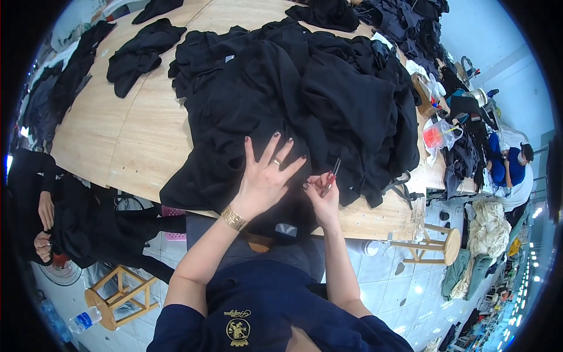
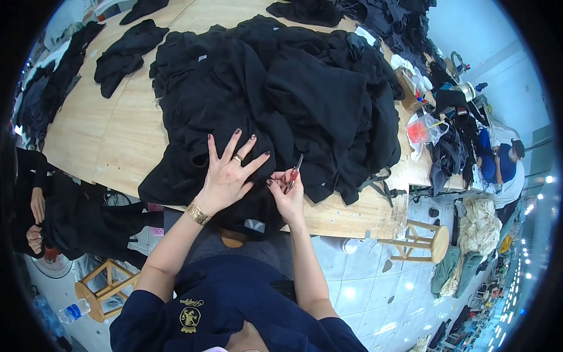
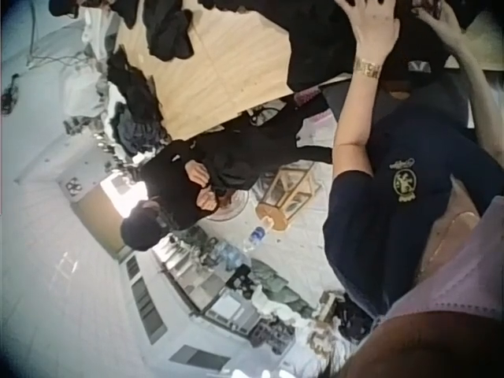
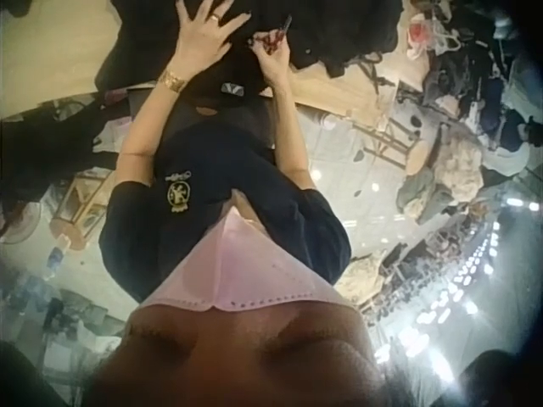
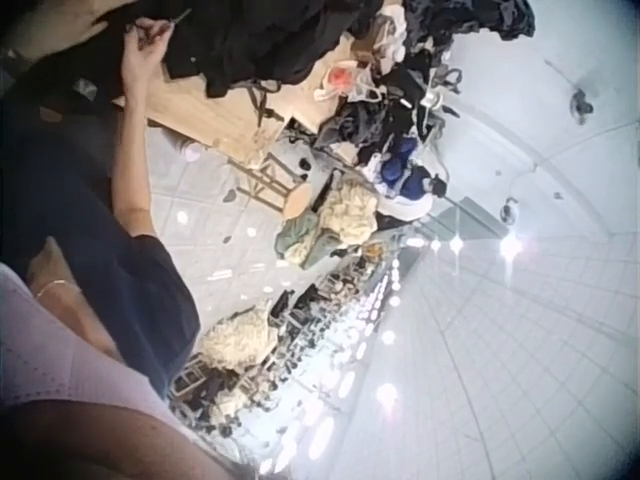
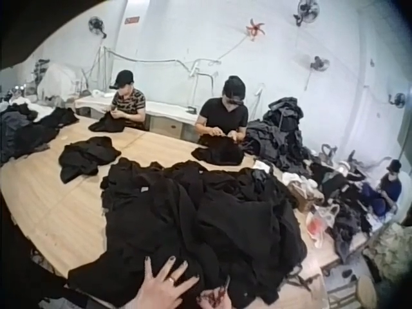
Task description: Trim excess threads from garments using a small clipper tool.
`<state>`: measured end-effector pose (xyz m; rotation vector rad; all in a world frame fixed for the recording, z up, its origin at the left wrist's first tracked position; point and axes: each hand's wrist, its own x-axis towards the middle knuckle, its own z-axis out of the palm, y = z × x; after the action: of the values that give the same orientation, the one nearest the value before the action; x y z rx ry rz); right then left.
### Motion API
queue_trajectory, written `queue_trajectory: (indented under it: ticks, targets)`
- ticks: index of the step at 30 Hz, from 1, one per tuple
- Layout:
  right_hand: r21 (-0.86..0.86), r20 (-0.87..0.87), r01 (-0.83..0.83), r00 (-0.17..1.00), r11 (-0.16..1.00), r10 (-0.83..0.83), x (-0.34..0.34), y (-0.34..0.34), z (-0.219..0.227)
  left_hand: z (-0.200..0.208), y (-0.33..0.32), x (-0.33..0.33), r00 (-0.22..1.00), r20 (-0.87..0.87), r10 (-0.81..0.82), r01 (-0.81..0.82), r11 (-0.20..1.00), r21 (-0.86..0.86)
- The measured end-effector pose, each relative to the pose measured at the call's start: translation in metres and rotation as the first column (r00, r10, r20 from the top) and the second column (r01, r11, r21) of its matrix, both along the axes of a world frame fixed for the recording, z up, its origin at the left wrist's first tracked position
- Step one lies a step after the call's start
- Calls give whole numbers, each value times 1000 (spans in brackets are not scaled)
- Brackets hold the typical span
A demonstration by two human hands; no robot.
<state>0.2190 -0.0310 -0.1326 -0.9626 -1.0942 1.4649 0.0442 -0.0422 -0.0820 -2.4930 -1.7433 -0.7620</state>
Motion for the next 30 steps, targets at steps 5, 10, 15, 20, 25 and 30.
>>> queue_trajectory:
  ticks: [5,10,15,20,25,30]
  targets:
    - [-19,-178,5,984,1000,-8,3,-1,31,1,8,-10,986,165,-4,-4,999,45]
    - [256,274,153,936,954,-223,-4,-1,42,19,3,-13,911,413,3,35,996,-83]
    - [421,176,162,951,893,-255,-25,-11,67,29,-2,-13,881,472,13,32,996,-87]
    - [678,397,-32,857,734,-329,-38,-2,73,32,-4,-9,880,475,-1,-1,1000,4]
    - [369,6,173,982,913,-189,-38,-1,72,27,-4,-13,870,493,3,-16,1000,21]
    - [242,-118,257,965,936,-235,-25,-2,73,18,-4,-24,642,766,45,123,979,-161]
